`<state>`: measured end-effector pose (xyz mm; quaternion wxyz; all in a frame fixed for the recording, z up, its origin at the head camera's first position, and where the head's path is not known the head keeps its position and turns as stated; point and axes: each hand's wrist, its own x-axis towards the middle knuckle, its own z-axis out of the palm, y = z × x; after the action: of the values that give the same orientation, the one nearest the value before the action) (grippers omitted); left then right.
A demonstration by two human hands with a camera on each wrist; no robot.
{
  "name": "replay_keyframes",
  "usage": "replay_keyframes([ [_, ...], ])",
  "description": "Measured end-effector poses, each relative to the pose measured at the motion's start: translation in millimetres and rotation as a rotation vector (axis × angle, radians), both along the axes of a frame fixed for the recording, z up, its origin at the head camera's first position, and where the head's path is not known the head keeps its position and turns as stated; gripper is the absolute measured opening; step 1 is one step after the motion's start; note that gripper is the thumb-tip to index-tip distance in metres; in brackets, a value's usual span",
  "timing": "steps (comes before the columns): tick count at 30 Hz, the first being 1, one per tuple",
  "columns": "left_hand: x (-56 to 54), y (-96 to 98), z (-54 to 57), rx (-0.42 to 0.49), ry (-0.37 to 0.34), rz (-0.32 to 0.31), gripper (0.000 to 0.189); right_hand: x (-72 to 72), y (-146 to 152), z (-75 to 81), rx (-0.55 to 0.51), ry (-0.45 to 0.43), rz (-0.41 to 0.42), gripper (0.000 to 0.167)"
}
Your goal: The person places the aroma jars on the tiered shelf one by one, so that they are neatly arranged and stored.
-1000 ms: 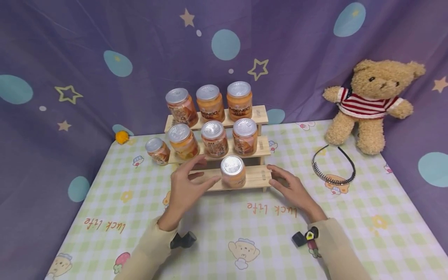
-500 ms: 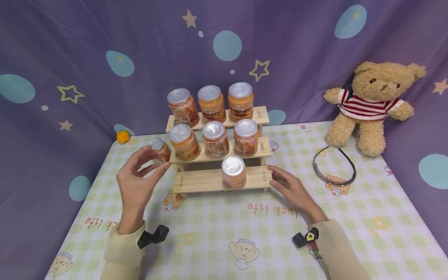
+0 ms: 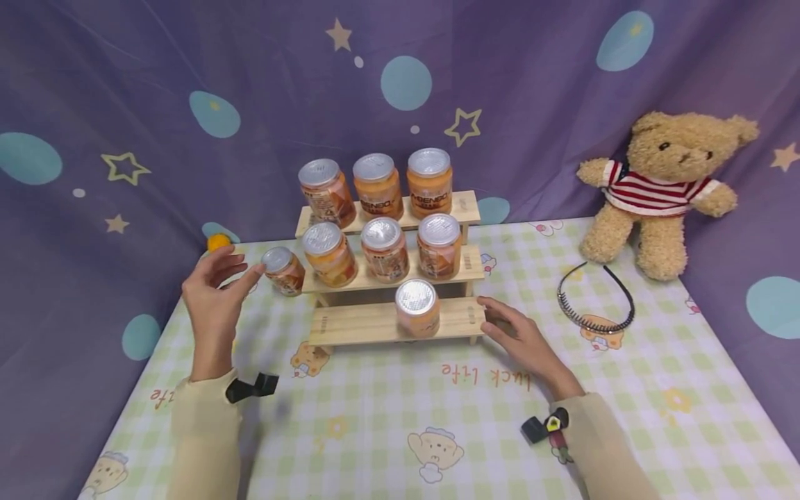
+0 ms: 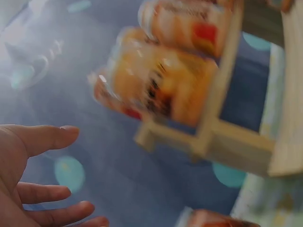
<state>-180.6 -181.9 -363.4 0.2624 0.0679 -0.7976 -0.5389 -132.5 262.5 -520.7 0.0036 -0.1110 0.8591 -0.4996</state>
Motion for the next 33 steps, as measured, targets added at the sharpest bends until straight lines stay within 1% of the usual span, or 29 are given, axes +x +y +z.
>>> replay_keyframes([
  [4,-17.2,-8.1,-16.0,-0.033,-0.08,0.015,0.056,-0.4,0.2,-1.0,-0.014,0.008,0.008,0.048],
  [6,-24.6,-11.7,-23.7,-0.045,-0.108,0.013,0.058,-0.3,0.0,-1.5,-0.02,0.007,0.011,0.049],
  [11,-41.6,-17.6,-39.2,-0.033,-0.139,-0.008,0.067,0.2,0.0,-1.9,-0.016,0.0,0.006,0.049],
  [17,-57.9,-20.6,-52.4,-0.028,-0.185,-0.019,0.072,0.0,1.0,-1.6,-0.015,0.004,0.009,0.049],
  [20,-63.6,-21.8,-58.7,-0.019,-0.212,-0.029,0.073,-0.1,1.4,-1.5,-0.02,0.008,0.012,0.049],
  [25,-68.1,-21.8,-66.4,0.004,-0.255,-0.047,0.07,-0.3,0.8,-1.5,-0.022,0.008,0.021,0.049],
  [33,-74.6,-23.8,-78.7,0.015,-0.246,-0.047,0.066,-0.3,1.1,-0.8,-0.017,0.008,0.011,0.049],
])
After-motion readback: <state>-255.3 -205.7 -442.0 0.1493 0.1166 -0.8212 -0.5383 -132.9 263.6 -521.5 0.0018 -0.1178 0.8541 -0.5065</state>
